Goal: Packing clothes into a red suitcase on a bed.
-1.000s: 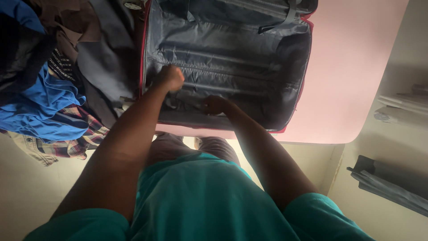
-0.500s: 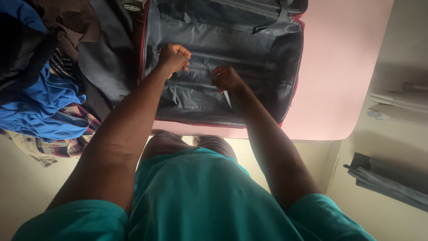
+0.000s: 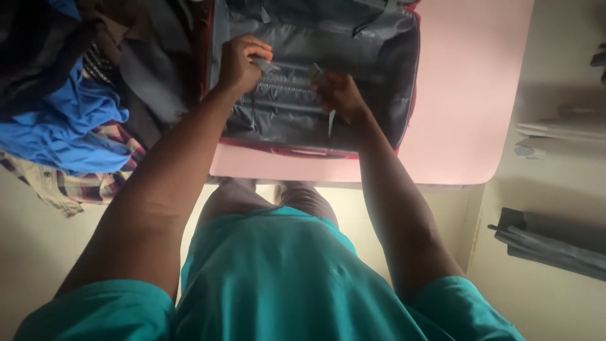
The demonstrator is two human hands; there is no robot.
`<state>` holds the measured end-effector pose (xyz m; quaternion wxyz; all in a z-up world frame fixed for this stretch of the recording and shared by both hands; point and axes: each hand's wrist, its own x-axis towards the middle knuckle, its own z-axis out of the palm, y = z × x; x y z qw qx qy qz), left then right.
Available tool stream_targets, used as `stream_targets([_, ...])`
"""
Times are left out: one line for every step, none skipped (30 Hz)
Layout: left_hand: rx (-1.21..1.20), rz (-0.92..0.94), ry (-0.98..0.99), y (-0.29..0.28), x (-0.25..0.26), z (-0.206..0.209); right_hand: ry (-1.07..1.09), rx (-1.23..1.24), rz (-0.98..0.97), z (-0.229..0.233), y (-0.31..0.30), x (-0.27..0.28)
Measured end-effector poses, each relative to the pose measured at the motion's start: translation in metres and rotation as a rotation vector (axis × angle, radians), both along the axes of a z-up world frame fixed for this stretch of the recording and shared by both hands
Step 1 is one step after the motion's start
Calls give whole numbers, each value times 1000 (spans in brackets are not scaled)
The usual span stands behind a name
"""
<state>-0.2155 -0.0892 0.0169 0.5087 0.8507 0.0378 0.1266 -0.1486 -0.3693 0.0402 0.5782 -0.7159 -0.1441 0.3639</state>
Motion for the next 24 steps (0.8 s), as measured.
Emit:
stream_targets([1,-1,-5,0,-4,4,-5,1,-1,2,-3,-5])
stream_targets([-43,1,-14,-1,-6,7,12,28,-19,4,-7,-7])
stream_targets([-87,3,-24,-2,-8,11,29,54,-36,6,-10,-10])
stream_targets([-88,1,-31,-5,-12,17,22,53,-37,14,-12,-14])
stream_targets([-102,-5,-39,-8,-17,23,23,39,-56,22,-13,-18])
stream_targets([-113,-9,-49,-9,-21,29,22,28,-72,28,-14,-21])
stream_targets([-111,-9,-58,-13,-25,32,13,30,-71,35,-16,-26])
stream_targets([-113,11,-41,-15,-29,36,19,9,-85,42,-18,-30])
stream_targets([-114,32,-24,-18,-33,40,25,-11,-99,49,-19,-35])
stream_targets([-111,38,-29,-20,-35,44,20,-8,-92,52,-21,-35])
stream_targets([-219,38,70,-22,-38,47,33,19,-102,54,-23,-37])
stream_targets([-329,39,174,-26,-45,49,51,44,-112,55,-27,-42])
stream_targets([-327,46,174,-27,-51,49,53,45,-104,55,-31,-45])
stream_targets([-243,8,109,-29,-58,48,52,60,-107,55,-35,-49])
stream_targets([-158,-30,44,-32,-64,47,52,75,-110,55,-40,-53])
stream_targets([-154,-28,39,-34,-68,47,47,80,-107,53,-43,-56])
stream_targets([-138,-9,74,-35,-73,47,31,69,-103,50,-46,-59])
stream_targets([-120,4,104,-37,-73,47,10,60,-104,49,-50,-59])
stream_targets([-115,1,93,-38,-75,48,-1,65,-106,52,-51,-58])
stream_targets([-193,-5,67,-42,-82,47,-3,51,-112,53,-55,-64])
stream_targets([-272,-12,40,-47,-90,45,-5,36,-119,55,-59,-70])
stream_targets([-274,-17,38,-51,-95,50,-8,34,-123,56,-64,-75])
stream_targets([-305,32,136,-55,-100,55,6,28,-131,57,-69,-81])
stream_targets([-333,78,229,-56,-103,60,15,26,-139,58,-70,-84])
